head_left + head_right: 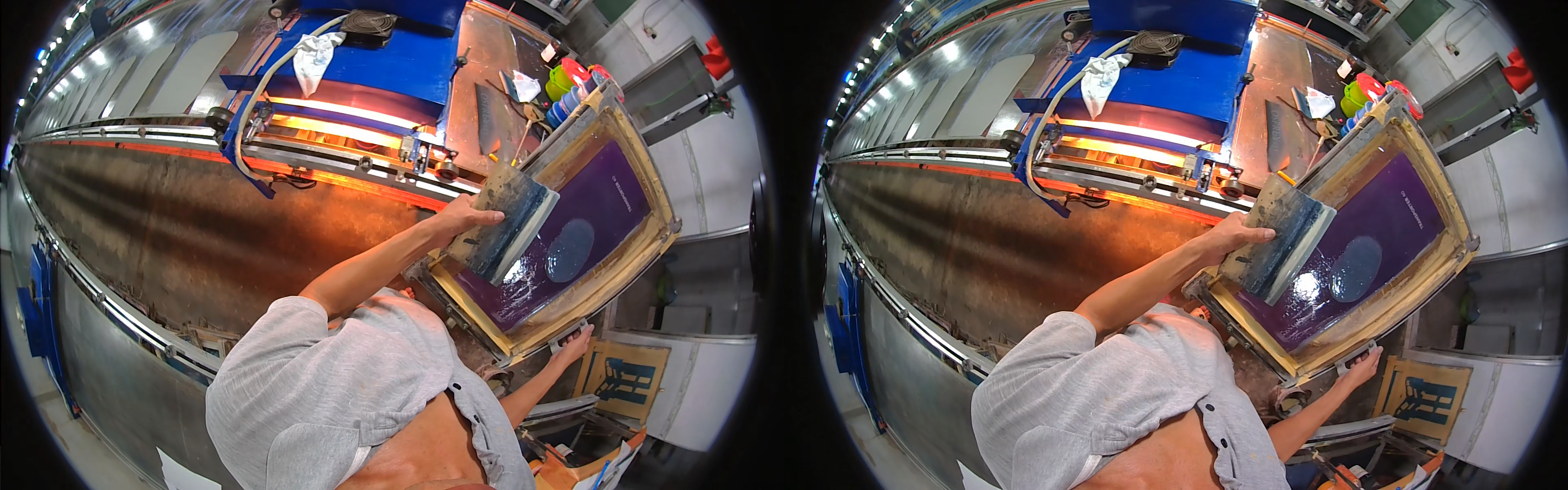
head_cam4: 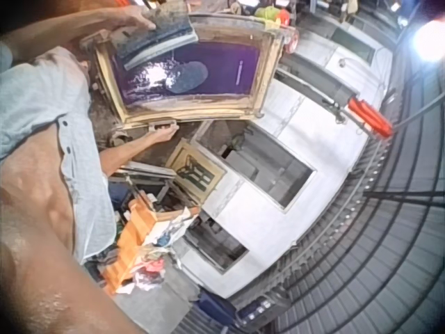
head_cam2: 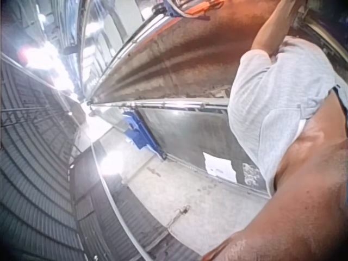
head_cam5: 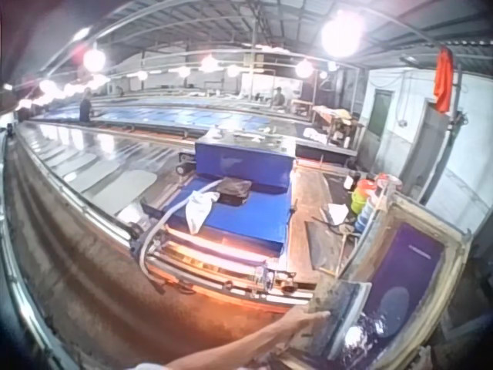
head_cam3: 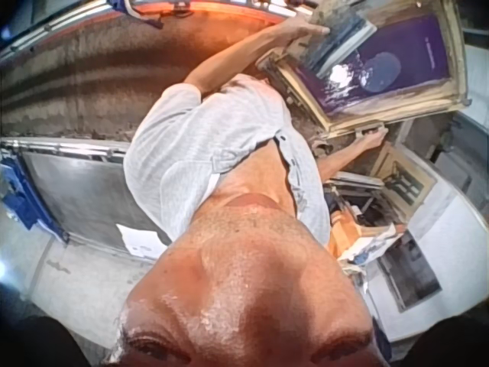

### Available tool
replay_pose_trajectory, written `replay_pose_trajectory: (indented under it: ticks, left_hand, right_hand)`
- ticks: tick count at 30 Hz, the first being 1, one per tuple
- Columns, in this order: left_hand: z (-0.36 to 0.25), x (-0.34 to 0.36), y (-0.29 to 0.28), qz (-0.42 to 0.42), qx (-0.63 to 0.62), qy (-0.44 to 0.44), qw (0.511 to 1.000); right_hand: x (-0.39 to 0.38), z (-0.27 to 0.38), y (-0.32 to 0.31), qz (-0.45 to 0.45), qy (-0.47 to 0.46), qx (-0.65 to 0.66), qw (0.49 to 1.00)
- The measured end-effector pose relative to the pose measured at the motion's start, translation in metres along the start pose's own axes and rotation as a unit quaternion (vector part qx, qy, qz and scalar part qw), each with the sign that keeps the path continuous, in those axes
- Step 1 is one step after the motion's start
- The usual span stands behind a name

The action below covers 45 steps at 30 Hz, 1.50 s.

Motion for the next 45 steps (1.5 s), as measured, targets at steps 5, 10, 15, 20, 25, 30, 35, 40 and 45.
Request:
replay_pose_trajectory:
  ticks: [5,10,15,20,25,30,35,40,45]
  left_hand:
    - [-0.006,-0.004,0.001,-0.013,-0.001,0.002,1.000]
    - [-0.015,-0.006,0.005,-0.014,0.002,0.011,1.000]
    - [-0.012,-0.006,0.002,-0.011,-0.004,0.011,1.000]
    - [-0.015,-0.002,-0.001,-0.016,0.006,0.004,1.000]
    - [-0.019,-0.002,-0.001,-0.001,-0.010,-0.006,1.000]
    - [-0.026,-0.004,0.000,0.004,-0.010,-0.012,1.000]
    - [-0.026,-0.001,-0.002,0.004,-0.014,-0.004,1.000]
    - [-0.030,-0.002,-0.002,0.003,-0.013,-0.001,1.000]
    - [-0.037,-0.006,0.000,-0.004,-0.013,-0.004,1.000]
  right_hand:
    - [-0.011,0.012,0.013,-0.031,0.001,-0.009,0.999]
    - [-0.002,0.013,0.006,-0.003,-0.001,-0.008,1.000]
    - [-0.004,0.018,0.008,0.013,-0.004,0.000,1.000]
    - [-0.012,0.028,0.016,0.002,-0.001,0.008,1.000]
    - [-0.011,0.031,0.013,-0.001,-0.009,-0.005,1.000]
    - [-0.011,0.035,0.012,0.007,-0.004,-0.011,1.000]
    - [-0.015,0.041,0.012,0.004,-0.007,-0.032,0.999]
    - [-0.018,0.046,0.014,-0.006,-0.007,-0.030,1.000]
    - [-0.020,0.051,0.015,0.002,-0.012,-0.033,0.999]
Point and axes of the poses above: each hand's wrist, its own x-axis towards the middle knuckle, its own y-axis out of the palm, z = x × y, the point moved 3 cm from there along x, towards the middle knuckle, and after that the axes turned 4 degrees about x, right-handed, at the moved point
